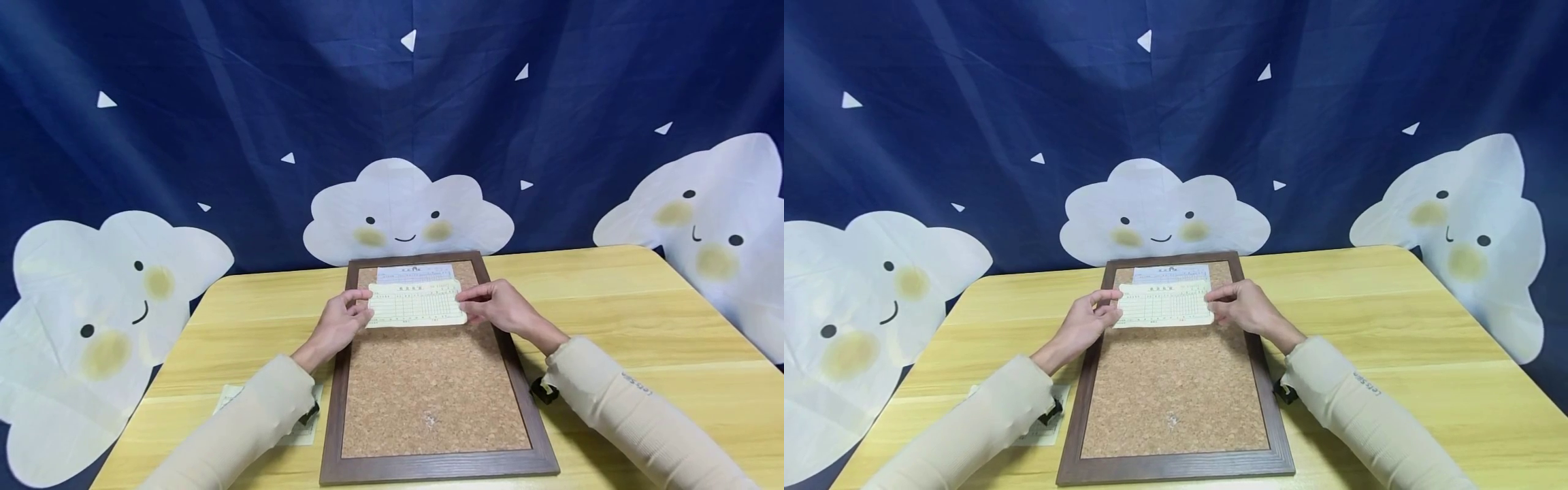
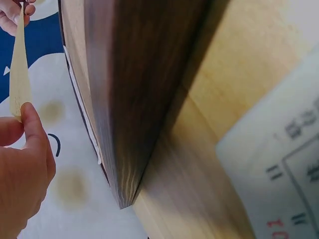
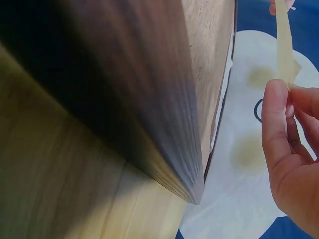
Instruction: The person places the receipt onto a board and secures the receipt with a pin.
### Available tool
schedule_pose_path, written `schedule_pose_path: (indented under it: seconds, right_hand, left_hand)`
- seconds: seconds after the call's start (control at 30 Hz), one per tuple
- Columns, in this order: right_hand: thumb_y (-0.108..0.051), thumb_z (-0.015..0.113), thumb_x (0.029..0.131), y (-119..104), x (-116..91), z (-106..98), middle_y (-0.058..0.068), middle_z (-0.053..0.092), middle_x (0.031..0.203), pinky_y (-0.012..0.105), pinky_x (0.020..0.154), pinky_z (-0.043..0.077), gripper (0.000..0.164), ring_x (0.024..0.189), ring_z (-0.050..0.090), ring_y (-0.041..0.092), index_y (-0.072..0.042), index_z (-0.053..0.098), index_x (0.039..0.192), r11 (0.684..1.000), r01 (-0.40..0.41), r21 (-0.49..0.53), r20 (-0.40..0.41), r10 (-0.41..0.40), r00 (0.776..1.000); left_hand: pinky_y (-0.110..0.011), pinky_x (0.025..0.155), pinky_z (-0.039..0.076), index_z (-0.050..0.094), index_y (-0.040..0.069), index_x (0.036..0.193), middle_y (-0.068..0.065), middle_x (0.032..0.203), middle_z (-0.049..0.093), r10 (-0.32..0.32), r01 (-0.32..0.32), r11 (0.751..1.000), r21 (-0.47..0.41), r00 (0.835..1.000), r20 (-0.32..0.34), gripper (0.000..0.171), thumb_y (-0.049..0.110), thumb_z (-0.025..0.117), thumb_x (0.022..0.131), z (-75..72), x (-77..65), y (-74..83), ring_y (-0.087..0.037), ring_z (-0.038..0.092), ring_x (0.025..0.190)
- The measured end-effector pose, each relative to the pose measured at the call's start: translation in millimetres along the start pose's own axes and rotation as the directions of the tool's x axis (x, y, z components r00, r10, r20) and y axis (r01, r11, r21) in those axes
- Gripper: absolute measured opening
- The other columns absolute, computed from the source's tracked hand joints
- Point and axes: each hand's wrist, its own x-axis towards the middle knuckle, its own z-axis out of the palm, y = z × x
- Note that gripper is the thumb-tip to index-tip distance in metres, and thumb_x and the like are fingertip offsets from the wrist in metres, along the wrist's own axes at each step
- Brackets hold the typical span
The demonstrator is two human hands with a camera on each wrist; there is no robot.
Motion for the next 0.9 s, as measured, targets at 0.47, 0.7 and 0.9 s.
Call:
schedule_pose_path:
  seconds: [0.47,0.7,0.9]
  right_hand:
    - [0.0,0.063,0.096,4.2,3.8,-1.7,0.031,0.058,0.128,0.038,0.074,0.059,0.024,0.081,0.071,0.03,0.013,0.067,0.116,1.0,-0.007,-0.031,0.035,0.008,0.999]
    - [0.001,0.063,0.095,4.6,6.3,-4.6,0.014,0.07,0.091,0.039,0.073,0.059,0.022,0.076,0.07,0.027,0.013,0.068,0.113,0.997,-0.015,-0.072,0.076,0.021,0.997]
    - [0.001,0.063,0.095,3.9,7.5,-6.5,0.013,0.071,0.088,0.038,0.072,0.059,0.022,0.075,0.069,0.023,0.013,0.068,0.113,0.996,-0.029,-0.088,0.099,0.037,0.994]
  left_hand:
    - [-0.032,0.079,0.053,0.059,-0.001,0.129,-0.02,0.122,0.06,-0.001,0.0,0.998,0.066,1.0,0.019,0.033,-0.001,0.062,0.096,2.0,-0.6,-5.2,-0.027,0.061,0.11]
    - [-0.028,0.077,0.049,0.061,-0.001,0.125,-0.017,0.114,0.063,0.002,-0.004,0.995,0.104,1.0,0.025,0.031,-0.002,0.063,0.094,3.1,1.7,-4.4,-0.026,0.061,0.105]
    - [-0.028,0.073,0.048,0.062,-0.001,0.123,-0.013,0.103,0.064,0.013,-0.017,0.992,0.128,0.999,0.03,0.031,-0.004,0.063,0.093,3.3,4.4,-6.7,-0.022,0.06,0.095]
